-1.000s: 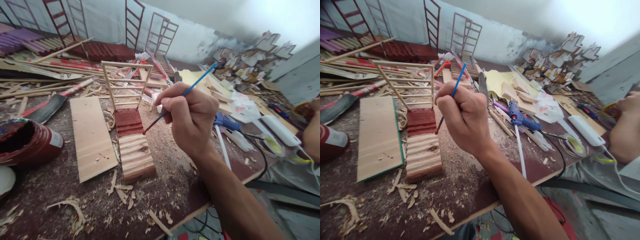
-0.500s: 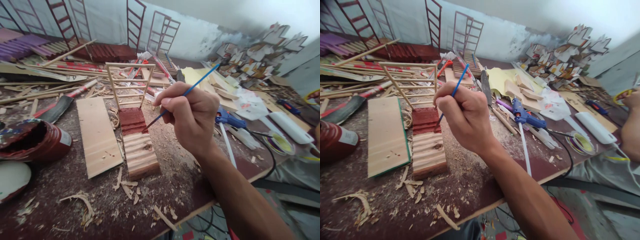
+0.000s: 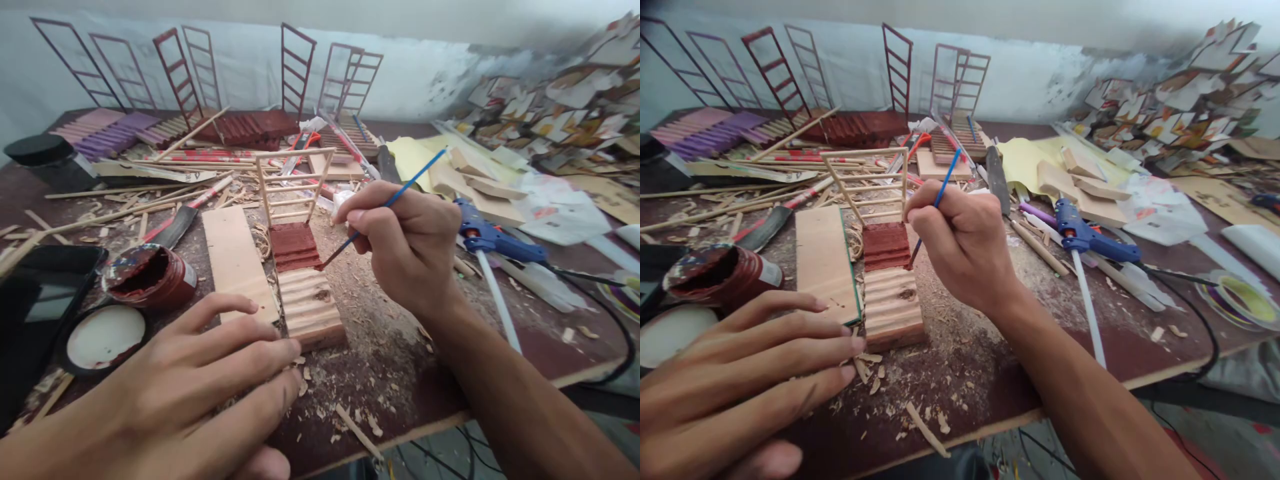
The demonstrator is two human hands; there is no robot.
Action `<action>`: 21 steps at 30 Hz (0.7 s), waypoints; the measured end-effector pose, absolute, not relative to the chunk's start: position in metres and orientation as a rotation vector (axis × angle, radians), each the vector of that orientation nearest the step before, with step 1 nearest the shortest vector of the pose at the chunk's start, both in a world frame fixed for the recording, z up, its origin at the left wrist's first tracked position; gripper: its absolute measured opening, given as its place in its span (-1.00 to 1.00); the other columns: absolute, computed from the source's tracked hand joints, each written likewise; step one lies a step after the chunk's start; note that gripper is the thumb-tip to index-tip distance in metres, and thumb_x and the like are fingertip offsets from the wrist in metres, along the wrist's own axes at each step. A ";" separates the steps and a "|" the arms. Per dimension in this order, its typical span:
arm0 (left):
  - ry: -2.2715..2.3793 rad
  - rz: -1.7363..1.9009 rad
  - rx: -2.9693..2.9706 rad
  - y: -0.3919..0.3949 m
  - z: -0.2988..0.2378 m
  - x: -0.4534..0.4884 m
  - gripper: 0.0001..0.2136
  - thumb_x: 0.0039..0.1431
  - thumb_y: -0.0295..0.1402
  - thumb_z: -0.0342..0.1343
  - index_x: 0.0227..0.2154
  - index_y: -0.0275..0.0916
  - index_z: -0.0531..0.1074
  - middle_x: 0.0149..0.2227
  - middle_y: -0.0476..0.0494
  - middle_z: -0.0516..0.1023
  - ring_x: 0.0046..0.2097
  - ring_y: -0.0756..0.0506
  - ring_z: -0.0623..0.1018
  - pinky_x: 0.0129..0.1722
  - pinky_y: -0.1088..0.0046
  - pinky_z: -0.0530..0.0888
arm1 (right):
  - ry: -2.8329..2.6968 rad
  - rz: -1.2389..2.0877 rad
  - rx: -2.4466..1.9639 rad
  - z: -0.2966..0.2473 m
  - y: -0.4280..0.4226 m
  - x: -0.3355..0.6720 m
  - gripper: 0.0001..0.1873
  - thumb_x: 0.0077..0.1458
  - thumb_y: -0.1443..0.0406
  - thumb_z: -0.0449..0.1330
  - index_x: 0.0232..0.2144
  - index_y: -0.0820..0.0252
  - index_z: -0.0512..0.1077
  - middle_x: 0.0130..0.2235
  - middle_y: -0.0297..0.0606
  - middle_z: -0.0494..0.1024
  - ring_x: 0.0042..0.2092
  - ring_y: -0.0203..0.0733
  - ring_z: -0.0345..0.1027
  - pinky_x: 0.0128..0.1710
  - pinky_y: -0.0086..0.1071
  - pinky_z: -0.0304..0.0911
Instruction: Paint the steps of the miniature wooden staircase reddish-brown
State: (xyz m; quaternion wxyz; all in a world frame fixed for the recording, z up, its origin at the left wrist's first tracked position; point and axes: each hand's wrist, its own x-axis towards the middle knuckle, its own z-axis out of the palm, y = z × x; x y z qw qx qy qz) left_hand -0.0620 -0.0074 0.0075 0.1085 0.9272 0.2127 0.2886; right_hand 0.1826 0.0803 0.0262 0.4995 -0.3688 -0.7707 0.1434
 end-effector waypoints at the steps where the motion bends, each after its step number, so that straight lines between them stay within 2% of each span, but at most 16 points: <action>1: 0.597 0.836 2.736 -0.004 0.012 -0.057 -0.69 0.41 -0.17 -0.06 -0.09 -0.27 0.48 -0.01 -0.13 0.56 0.05 -0.12 0.51 0.27 0.25 0.28 | -1.872 0.360 -0.879 0.025 0.081 0.182 -0.77 0.19 0.41 0.11 -0.46 0.15 0.49 -0.59 -0.43 0.36 -0.58 -0.41 0.13 -0.57 -0.41 0.08; 10: 0.578 0.620 2.825 0.001 0.019 -0.053 -0.60 0.41 -0.11 -0.09 -0.07 -0.35 0.48 0.08 -0.14 0.52 0.11 -0.13 0.46 0.34 0.30 0.08 | -1.893 0.446 -0.869 0.026 0.079 0.179 -0.76 0.20 0.40 0.10 -0.45 0.15 0.51 -0.60 -0.43 0.37 -0.58 -0.41 0.15 -0.58 -0.43 0.11; 15: 0.578 0.597 2.824 0.000 0.019 -0.052 -0.59 0.41 -0.10 -0.08 -0.04 -0.34 0.47 0.06 -0.13 0.53 0.11 -0.15 0.46 0.33 0.25 0.08 | -1.860 0.554 -0.845 0.022 0.079 0.176 -0.78 0.20 0.41 0.10 -0.43 0.17 0.52 -0.59 -0.43 0.36 -0.58 -0.42 0.15 -0.59 -0.44 0.11; 21: 0.574 0.606 2.858 0.000 0.020 -0.053 -0.58 0.40 -0.08 -0.09 -0.02 -0.33 0.46 0.05 -0.16 0.54 0.08 -0.16 0.48 0.30 0.20 0.18 | -1.740 0.637 -0.833 0.024 0.077 0.173 -0.77 0.17 0.44 0.13 -0.45 0.17 0.54 -0.61 -0.43 0.37 -0.59 -0.41 0.19 -0.63 -0.45 0.09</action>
